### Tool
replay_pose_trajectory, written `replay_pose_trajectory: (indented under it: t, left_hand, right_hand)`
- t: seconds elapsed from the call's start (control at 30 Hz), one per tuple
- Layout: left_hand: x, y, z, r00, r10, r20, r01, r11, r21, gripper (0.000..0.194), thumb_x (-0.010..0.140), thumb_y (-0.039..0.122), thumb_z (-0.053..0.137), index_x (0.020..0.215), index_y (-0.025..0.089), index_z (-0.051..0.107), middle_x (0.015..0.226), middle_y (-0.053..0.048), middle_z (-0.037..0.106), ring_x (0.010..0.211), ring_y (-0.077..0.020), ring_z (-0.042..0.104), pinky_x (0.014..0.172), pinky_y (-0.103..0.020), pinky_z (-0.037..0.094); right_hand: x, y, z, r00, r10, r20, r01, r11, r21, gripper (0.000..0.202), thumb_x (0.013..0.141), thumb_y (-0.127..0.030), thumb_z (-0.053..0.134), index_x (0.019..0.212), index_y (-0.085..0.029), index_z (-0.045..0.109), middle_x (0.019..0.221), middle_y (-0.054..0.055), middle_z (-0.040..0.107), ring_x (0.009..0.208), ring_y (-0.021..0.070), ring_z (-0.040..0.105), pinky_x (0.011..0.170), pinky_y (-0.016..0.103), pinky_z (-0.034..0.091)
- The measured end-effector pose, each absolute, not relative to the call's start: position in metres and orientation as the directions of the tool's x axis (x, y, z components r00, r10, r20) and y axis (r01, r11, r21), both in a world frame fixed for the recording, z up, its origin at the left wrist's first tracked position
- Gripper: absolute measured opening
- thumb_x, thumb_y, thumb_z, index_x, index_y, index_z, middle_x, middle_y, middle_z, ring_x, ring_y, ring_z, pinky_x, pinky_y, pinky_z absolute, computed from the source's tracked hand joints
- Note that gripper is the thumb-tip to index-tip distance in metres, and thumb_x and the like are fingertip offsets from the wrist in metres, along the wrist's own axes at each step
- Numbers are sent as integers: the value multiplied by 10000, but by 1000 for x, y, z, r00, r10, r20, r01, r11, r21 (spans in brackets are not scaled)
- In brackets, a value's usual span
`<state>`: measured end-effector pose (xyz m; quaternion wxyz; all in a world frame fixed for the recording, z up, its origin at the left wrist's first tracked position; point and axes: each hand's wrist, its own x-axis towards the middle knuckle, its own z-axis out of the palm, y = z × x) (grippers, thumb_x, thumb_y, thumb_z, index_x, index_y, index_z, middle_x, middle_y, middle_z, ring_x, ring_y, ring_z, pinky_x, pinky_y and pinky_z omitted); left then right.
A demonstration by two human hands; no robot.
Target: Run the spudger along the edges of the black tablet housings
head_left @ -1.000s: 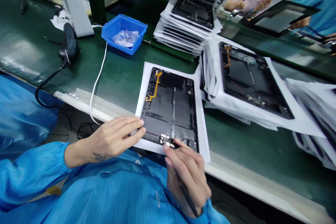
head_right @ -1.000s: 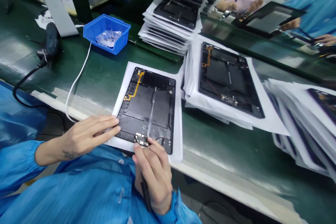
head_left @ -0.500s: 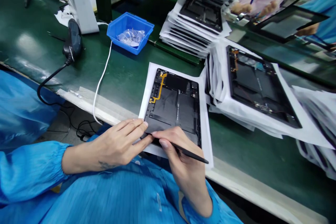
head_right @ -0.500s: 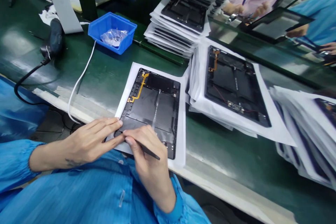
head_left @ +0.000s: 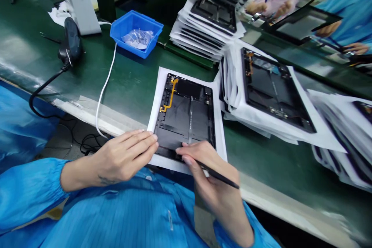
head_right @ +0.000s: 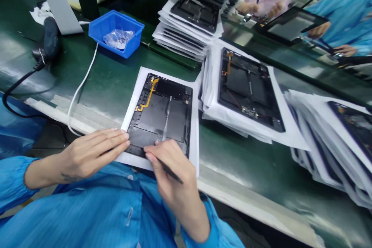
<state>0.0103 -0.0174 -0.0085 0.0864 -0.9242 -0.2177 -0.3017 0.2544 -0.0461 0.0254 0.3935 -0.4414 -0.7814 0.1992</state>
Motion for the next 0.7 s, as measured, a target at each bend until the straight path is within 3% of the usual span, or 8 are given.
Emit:
replay_pose_trajectory:
  t: [0.1, 0.23, 0.43, 0.53, 0.7]
  left_hand:
    - [13, -17, -5, 722, 340, 603, 452, -891, -38, 290, 995, 47, 419, 1124, 35, 679, 1145, -153, 740, 1086, -251, 711, 951, -377, 597]
    - [22, -10, 2, 721, 322, 614, 449, -892, -60, 269, 989, 51, 432, 1008, 57, 700, 1032, -124, 755, 973, -241, 710, 843, -358, 588]
    - [43, -1, 5, 750, 292, 594, 377, -926, -20, 278, 1011, 92, 417, 1047, 65, 691, 919, -114, 726, 862, -206, 688, 782, -339, 572]
    - [46, -2, 4, 756, 272, 595, 380, -923, -61, 235, 999, 102, 464, 1029, 69, 695, 874, -102, 715, 820, -204, 678, 761, -337, 561]
    - [45, -7, 2, 779, 248, 576, 388, -912, -132, 230, 1001, 110, 465, 1042, 56, 685, 958, -128, 717, 853, -218, 676, 773, -357, 537]
  right_hand:
    - [268, -55, 26, -241, 876, 417, 597, 473, -648, 175, 931, -78, 598, 940, -210, 712, 835, 43, 746, 811, 208, 716, 752, 345, 599]
    - [268, -61, 24, -261, 845, 467, 574, 525, -628, 214, 917, -45, 594, 980, -212, 711, 862, 38, 750, 817, 199, 706, 824, 375, 604]
    - [263, -63, 20, -268, 833, 485, 610, 536, -584, 228, 919, -35, 582, 1028, -203, 690, 900, 44, 737, 858, 194, 685, 821, 368, 587]
    - [262, -66, 23, -361, 809, 464, 640, 577, -508, 233, 931, -45, 578, 1089, -189, 671, 919, 68, 721, 882, 208, 670, 816, 378, 585]
    - [259, -71, 26, -571, 711, 411, 675, 691, -257, 196, 973, -105, 543, 1126, -135, 662, 819, 64, 708, 828, 202, 679, 897, 385, 601]
